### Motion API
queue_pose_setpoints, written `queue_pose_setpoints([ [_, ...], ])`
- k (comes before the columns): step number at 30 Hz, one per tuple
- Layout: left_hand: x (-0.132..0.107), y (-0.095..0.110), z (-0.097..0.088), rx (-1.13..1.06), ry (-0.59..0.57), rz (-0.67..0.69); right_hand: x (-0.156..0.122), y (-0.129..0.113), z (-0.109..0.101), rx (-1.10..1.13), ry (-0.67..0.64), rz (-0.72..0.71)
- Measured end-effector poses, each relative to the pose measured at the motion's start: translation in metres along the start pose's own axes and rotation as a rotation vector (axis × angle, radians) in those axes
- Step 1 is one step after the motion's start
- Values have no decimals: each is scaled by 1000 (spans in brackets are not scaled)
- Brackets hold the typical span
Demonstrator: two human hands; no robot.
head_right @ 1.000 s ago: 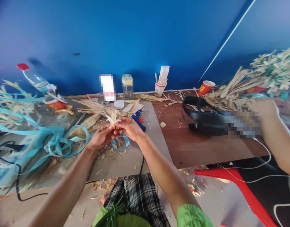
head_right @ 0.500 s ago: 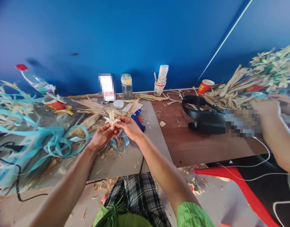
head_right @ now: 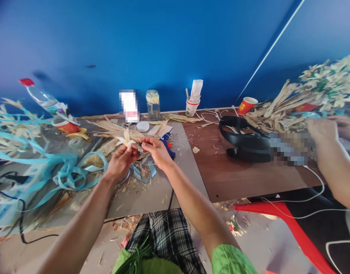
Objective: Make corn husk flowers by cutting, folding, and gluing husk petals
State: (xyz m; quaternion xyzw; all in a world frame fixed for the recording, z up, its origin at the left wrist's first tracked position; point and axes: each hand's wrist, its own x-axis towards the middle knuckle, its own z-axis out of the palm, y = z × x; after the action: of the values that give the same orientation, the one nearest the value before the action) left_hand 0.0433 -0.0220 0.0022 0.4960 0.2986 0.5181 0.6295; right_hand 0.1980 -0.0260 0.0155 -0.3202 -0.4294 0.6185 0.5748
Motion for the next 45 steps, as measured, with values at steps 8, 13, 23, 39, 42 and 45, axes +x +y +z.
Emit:
queue_pose_setpoints([
  [8, 5, 1, -15, 183, 277, 294, 7, 1, -14, -310, 301, -181],
  [13, 3, 8, -8, 181, 331, 320, 4, 6, -9, -516, 230, -263],
  [23, 0, 17, -2, -231, 181, 54, -3, 10, 2, -613, 105, -241],
  [39, 9, 10, -18, -333, 312, 2, 13, 20, -23, -722, 398, -274],
  [42, 9, 9, -20, -320, 349, 29, 15, 20, -23, -748, 410, -274],
  [45, 10, 7, -19, -287, 392, 73, 17, 19, -20, -772, 410, -284],
])
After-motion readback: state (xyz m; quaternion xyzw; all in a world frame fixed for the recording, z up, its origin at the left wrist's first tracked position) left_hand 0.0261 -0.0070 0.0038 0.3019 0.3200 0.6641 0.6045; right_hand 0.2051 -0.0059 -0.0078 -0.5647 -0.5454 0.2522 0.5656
